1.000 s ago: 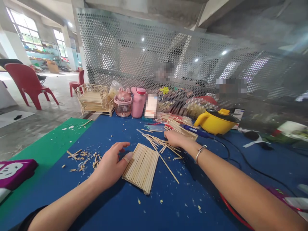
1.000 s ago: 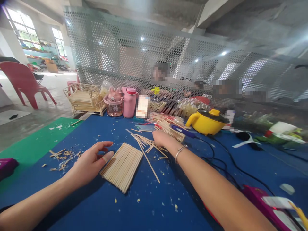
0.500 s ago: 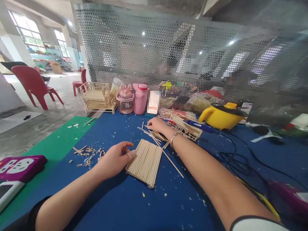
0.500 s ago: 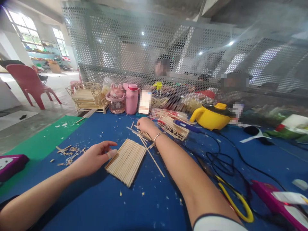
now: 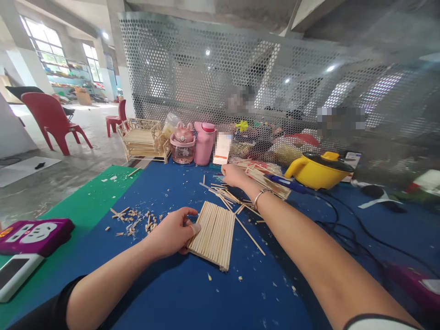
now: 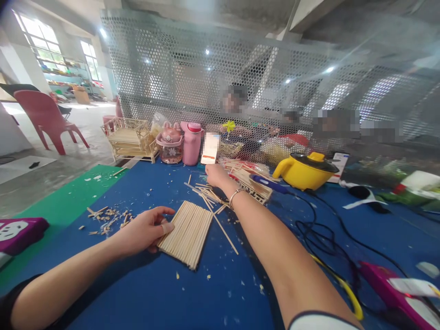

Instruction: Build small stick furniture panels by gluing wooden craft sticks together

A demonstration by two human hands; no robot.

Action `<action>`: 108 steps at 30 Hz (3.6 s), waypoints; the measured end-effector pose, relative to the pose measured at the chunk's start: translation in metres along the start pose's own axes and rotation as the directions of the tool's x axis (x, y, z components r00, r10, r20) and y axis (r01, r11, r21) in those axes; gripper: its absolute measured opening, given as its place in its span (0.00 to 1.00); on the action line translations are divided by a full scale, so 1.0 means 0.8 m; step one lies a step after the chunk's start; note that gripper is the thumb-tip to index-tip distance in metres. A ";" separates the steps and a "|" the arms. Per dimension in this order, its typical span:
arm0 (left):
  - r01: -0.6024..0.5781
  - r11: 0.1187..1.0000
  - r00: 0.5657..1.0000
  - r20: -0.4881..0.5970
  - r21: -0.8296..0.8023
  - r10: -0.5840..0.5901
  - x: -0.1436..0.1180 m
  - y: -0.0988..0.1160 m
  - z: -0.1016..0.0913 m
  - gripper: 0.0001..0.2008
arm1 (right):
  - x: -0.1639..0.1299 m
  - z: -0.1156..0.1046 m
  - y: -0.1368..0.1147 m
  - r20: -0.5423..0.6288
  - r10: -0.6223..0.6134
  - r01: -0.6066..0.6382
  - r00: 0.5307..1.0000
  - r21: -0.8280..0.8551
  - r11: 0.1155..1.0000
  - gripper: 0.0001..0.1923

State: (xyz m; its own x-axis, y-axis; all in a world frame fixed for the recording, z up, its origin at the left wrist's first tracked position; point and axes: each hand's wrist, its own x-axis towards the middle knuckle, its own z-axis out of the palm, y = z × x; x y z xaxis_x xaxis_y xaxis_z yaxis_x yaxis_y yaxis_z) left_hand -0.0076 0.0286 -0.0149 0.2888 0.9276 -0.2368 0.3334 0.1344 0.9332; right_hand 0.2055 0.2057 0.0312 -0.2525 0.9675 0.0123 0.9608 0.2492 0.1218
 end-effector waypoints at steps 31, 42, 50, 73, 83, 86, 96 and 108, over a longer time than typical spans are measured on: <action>-0.148 0.930 0.949 -0.215 0.337 0.229 -0.007 0.011 -0.004 0.23 | -0.218 -0.007 0.079 0.340 0.245 -0.229 0.908 -0.089 0.969 0.13; -0.111 0.964 0.983 -0.114 0.242 0.142 0.000 0.000 -0.003 0.24 | -0.144 0.021 0.052 0.236 0.076 -0.095 0.969 0.069 0.993 0.17; -0.025 0.996 0.999 -0.043 0.082 0.029 0.000 -0.003 0.001 0.25 | -0.110 0.011 0.040 0.128 -0.012 -0.017 0.992 0.224 0.974 0.16; -0.108 0.837 0.882 -0.336 0.537 0.330 -0.074 0.004 -0.005 0.15 | -0.304 0.010 -0.051 -0.339 -0.332 0.467 0.880 0.499 0.730 0.08; -0.206 0.854 0.831 -0.375 0.477 0.410 -0.096 -0.015 0.040 0.16 | -0.299 0.023 -0.070 -0.398 -0.421 0.565 0.815 0.381 0.732 0.08; -0.267 0.781 0.823 -0.288 0.565 0.490 -0.089 -0.006 0.027 0.14 | -0.300 0.022 -0.073 -0.411 -0.440 0.588 0.798 0.376 0.716 0.09; -0.409 0.720 0.804 -0.152 0.561 0.575 -0.075 -0.015 0.002 0.11 | -0.295 0.030 -0.074 -0.412 -0.461 0.611 0.786 0.410 0.677 0.08; -0.466 0.613 0.747 -0.087 0.638 0.659 -0.066 -0.024 0.009 0.09 | -0.291 0.021 -0.059 -0.355 -0.338 0.479 0.871 0.470 0.741 0.08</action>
State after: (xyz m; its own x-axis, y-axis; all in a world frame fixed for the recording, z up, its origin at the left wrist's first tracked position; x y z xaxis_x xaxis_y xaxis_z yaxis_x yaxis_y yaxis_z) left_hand -0.0229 -0.0258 -0.0220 0.3577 0.8121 0.4610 0.6427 -0.5722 0.5094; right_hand 0.2212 -0.0306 0.0059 -0.5859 0.7436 0.3222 0.6451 0.6686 -0.3699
